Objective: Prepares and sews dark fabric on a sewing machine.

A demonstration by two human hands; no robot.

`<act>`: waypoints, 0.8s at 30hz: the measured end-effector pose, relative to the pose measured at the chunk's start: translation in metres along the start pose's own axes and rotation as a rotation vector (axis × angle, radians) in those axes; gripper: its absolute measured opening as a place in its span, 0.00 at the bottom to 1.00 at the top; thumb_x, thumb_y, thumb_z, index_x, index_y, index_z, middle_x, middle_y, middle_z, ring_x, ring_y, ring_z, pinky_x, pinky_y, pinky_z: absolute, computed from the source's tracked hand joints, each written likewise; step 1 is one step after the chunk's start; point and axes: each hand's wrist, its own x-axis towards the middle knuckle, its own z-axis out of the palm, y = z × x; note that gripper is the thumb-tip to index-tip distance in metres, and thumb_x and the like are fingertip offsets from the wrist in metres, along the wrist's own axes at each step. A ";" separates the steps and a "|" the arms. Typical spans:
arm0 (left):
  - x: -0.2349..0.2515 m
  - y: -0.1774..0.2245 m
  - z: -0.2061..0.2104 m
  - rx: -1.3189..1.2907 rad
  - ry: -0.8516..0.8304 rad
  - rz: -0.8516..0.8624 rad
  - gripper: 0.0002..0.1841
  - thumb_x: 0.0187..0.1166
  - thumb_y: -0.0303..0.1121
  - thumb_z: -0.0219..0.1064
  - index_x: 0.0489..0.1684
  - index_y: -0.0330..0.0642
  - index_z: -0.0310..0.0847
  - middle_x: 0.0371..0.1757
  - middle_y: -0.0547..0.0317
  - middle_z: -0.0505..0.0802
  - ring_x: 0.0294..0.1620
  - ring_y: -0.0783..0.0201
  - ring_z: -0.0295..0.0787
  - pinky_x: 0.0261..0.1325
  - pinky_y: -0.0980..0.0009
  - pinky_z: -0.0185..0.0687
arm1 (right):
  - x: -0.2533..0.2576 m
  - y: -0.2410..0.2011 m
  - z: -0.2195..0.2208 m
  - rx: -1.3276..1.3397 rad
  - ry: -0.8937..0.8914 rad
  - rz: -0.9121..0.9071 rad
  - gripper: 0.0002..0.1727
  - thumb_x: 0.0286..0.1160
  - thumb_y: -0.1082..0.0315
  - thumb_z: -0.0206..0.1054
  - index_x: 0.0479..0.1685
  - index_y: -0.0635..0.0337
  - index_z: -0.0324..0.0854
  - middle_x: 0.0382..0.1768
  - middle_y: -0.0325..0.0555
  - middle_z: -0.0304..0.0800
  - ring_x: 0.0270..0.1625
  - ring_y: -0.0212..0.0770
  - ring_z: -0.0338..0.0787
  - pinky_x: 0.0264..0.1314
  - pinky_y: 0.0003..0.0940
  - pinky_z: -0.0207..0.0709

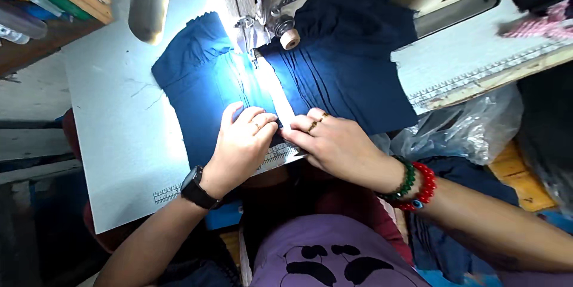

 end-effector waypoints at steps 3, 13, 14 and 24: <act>0.012 -0.015 -0.003 0.022 -0.022 0.025 0.11 0.84 0.29 0.61 0.44 0.43 0.93 0.57 0.57 0.95 0.66 0.56 0.87 0.80 0.41 0.60 | 0.017 0.008 -0.002 -0.030 -0.017 -0.004 0.14 0.71 0.71 0.64 0.52 0.54 0.91 0.44 0.47 0.90 0.46 0.53 0.88 0.28 0.41 0.77; 0.039 -0.060 0.000 0.070 0.027 0.031 0.13 0.88 0.32 0.57 0.46 0.45 0.92 0.57 0.58 0.94 0.66 0.55 0.85 0.78 0.46 0.61 | 0.052 0.039 0.000 -0.076 0.014 -0.015 0.15 0.73 0.68 0.65 0.56 0.52 0.90 0.50 0.53 0.88 0.51 0.58 0.87 0.37 0.48 0.78; 0.038 -0.062 0.001 0.063 0.049 0.020 0.13 0.87 0.32 0.59 0.47 0.45 0.93 0.58 0.57 0.93 0.65 0.55 0.84 0.77 0.47 0.62 | 0.051 0.043 0.000 -0.041 0.025 -0.026 0.17 0.71 0.69 0.66 0.58 0.52 0.91 0.54 0.54 0.89 0.53 0.58 0.87 0.41 0.49 0.79; 0.032 -0.064 0.006 -0.072 0.134 -0.060 0.11 0.84 0.31 0.64 0.49 0.44 0.94 0.59 0.56 0.93 0.67 0.55 0.83 0.76 0.47 0.62 | 0.057 0.059 0.002 0.108 0.083 0.098 0.10 0.69 0.66 0.64 0.41 0.54 0.90 0.44 0.46 0.92 0.48 0.48 0.92 0.44 0.48 0.83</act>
